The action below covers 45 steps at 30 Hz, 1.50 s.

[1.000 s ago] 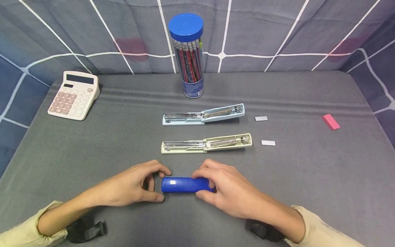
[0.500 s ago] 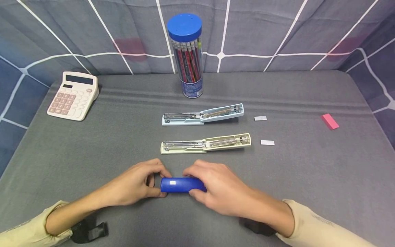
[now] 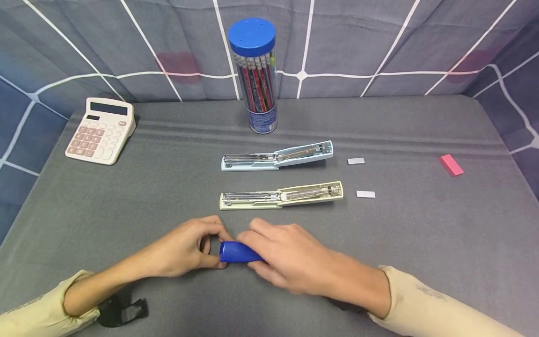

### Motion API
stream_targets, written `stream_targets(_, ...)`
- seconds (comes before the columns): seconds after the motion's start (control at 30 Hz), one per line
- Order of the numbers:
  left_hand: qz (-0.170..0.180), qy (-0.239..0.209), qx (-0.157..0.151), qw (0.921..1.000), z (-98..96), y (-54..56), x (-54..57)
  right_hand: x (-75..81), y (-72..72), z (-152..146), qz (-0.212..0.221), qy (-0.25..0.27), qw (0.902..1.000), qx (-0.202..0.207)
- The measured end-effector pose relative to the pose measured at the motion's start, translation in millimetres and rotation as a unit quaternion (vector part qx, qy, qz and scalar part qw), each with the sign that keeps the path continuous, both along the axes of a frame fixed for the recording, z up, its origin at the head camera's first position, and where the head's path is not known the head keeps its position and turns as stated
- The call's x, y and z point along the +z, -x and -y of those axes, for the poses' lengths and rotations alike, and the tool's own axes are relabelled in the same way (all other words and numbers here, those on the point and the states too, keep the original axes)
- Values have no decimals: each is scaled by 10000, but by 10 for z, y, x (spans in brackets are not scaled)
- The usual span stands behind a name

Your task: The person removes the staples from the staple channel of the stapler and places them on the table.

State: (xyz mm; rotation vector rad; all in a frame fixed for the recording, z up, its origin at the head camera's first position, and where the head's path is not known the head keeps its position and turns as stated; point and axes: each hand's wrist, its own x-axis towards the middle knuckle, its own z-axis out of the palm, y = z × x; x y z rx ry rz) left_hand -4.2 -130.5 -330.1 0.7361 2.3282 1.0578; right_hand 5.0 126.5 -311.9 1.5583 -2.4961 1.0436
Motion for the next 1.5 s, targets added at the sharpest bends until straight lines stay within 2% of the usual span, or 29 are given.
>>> stream_targets(0.2, -80, -27, -2, 10000, 0, -8, 3, 70, 13, -138, 48, 93, 9998, 190)
stream_targets(0.43, -122, -25, 7, 9999, -7, 5, -9, 199, 28, -273, -528, 86, 9977, 419)
stream_targets(0.63, -113, -24, 5, 9999, -8, 5, -8, 298, 7, -363, -714, 244, 9968, 256)
stream_targets(0.83, -104, -28, 10, 9999, -10, -1, -8, 388, -42, -448, -465, 138, 9988, 63)
stream_targets(1.2, -125, -137, 36, 9998, 1, 6, -29, 454, 18, -612, 189, 736, 9962, 428)
stream_targets(1.37, -87, -94, 36, 9999, -6, 11, -22, 404, -25, -810, 567, 890, 9944, 12)
stream_targets(1.5, -98, -51, 26, 9999, -1, 10, -12, 376, -103, -1009, 846, 447, 9928, -717)
